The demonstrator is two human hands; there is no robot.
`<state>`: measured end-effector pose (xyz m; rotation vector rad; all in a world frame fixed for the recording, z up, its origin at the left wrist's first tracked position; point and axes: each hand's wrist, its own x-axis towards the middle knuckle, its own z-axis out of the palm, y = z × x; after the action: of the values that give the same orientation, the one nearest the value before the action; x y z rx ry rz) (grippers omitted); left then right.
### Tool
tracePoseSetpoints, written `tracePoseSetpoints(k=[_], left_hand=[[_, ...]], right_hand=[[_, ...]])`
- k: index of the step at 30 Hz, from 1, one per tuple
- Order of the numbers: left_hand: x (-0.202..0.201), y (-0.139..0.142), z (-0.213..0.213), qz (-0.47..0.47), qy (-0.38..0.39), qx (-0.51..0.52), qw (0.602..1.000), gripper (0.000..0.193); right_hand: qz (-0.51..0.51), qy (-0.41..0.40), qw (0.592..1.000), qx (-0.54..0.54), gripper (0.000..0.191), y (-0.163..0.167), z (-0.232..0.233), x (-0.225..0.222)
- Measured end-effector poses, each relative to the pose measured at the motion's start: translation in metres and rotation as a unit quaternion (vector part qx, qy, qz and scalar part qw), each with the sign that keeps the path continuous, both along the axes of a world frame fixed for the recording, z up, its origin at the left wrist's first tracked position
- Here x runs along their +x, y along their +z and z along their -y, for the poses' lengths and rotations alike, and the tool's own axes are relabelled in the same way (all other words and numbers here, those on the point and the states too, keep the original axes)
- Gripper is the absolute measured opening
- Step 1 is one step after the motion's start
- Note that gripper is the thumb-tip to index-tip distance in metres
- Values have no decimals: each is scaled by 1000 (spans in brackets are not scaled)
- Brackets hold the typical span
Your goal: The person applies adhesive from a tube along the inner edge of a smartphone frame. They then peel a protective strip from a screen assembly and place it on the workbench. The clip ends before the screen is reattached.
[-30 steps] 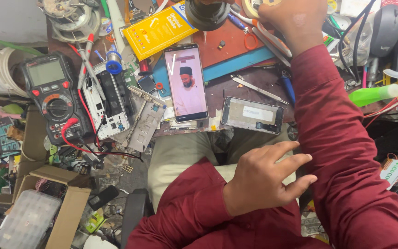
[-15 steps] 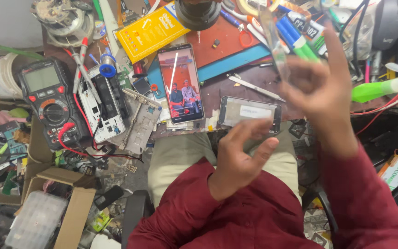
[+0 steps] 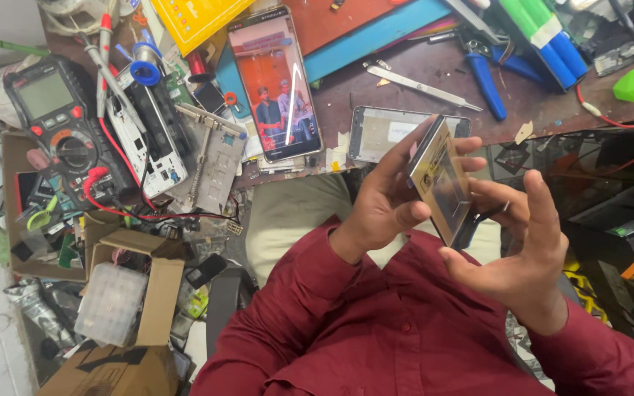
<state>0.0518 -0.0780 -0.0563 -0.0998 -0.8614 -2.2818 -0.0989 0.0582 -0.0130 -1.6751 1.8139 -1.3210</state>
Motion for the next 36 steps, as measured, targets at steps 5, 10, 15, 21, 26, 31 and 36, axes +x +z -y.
tracePoseSetpoints(k=[5,10,15,21,26,31,36], left_hand=[[0,3,-5,22,27,20,999,89],[-4,17,-19,216,183,-173,943,95],[-13,30,-29,326,285,-345,833,91],[-22,33,-26,339,302,-428,782,93],[-21,34,-24,318,270,-413,809,93],[-13,30,-18,281,177,-367,869,94],[-11,16,-14,175,79,-245,950,89]], right_hand=[[-8,17,1000,-17,124,-3,-1,-7],[-37,-35,994,-92,70,1,-2,-22],[-27,-32,990,-131,35,7,-2,-33],[-7,-40,994,-100,16,18,1,-35],[90,-46,994,-33,7,22,0,-36],[128,-53,990,-35,6,20,-1,-38],[137,-79,986,-47,9,19,-2,-39]])
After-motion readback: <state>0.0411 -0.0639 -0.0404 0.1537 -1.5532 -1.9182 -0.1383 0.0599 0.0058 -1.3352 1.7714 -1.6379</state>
